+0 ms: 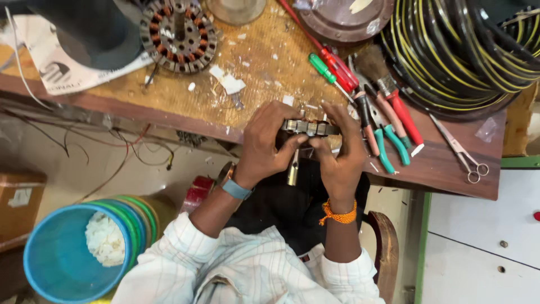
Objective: The person works on a small cylindrical electrical component, likely a motor armature, using a screwdriver to adjust parts and scissors to trim small white pieces. The person repeatedly inserts the white pieces into slots on the component and secures them.
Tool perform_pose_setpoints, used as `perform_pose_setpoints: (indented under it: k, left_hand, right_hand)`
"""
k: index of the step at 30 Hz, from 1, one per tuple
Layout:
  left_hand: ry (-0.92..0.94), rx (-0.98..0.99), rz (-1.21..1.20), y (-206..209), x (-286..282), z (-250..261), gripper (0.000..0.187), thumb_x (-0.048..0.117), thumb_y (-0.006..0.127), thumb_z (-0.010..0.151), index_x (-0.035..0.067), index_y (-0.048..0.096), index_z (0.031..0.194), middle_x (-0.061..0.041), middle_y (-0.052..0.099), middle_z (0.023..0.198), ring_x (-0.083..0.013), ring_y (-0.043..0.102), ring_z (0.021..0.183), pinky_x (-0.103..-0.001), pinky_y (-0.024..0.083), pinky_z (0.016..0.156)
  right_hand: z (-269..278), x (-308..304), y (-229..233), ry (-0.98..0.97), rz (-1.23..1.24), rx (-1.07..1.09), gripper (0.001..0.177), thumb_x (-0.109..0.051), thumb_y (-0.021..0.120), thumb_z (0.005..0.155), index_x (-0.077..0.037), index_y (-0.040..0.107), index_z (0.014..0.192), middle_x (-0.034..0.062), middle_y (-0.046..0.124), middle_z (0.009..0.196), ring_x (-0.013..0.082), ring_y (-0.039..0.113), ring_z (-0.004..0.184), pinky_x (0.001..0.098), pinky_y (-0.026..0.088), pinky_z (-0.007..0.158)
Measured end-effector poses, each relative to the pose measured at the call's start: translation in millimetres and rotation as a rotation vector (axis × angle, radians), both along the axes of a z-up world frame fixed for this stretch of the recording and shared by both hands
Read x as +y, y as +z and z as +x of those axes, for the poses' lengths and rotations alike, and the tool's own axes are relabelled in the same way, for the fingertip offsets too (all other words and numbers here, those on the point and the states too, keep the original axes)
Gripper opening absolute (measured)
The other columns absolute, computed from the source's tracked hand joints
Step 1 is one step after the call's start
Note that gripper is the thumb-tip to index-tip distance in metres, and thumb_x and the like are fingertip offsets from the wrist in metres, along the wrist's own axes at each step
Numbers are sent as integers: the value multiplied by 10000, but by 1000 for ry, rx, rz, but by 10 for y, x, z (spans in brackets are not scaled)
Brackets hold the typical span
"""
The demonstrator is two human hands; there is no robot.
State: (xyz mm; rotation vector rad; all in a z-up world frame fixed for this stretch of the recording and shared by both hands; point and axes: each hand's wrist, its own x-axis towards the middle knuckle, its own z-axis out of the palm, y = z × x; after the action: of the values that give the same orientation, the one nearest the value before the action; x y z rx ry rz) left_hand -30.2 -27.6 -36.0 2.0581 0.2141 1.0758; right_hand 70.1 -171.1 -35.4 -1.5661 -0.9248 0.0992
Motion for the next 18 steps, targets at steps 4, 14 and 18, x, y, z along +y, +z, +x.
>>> perform_pose_setpoints:
  k: [4, 14, 18]
  left_hand:
    - [27, -1, 12, 71, -5, 21, 334, 125, 815, 871, 29, 633, 1134, -136, 692, 1082, -350, 685, 1025, -432, 540, 900]
    - [27, 60, -85, 82, -32, 64, 314, 136, 798, 900, 56, 636, 1157, -126, 712, 1049, -322, 717, 959, -406, 564, 806]
    - [5, 67, -136, 57, -23, 53, 304, 136, 791, 906, 56, 635, 1153, -126, 709, 1058, -317, 711, 976, -402, 563, 823]
  right_hand:
    - [66, 58, -262, -8, 201, -236, 395, 80, 612, 1003, -113, 500, 1329, 131, 564, 1498, 300, 541, 1448, 407, 454, 1238]
    - [237, 75, -659, -185, 68, -574, 413, 177, 471, 934, -58, 630, 1234, 145, 526, 1525, 386, 500, 1467, 511, 471, 1226]
    - [214, 122, -604, -221, 60, -681, 334, 146, 532, 968, -62, 648, 1202, 149, 535, 1489, 386, 518, 1417, 505, 480, 1200]
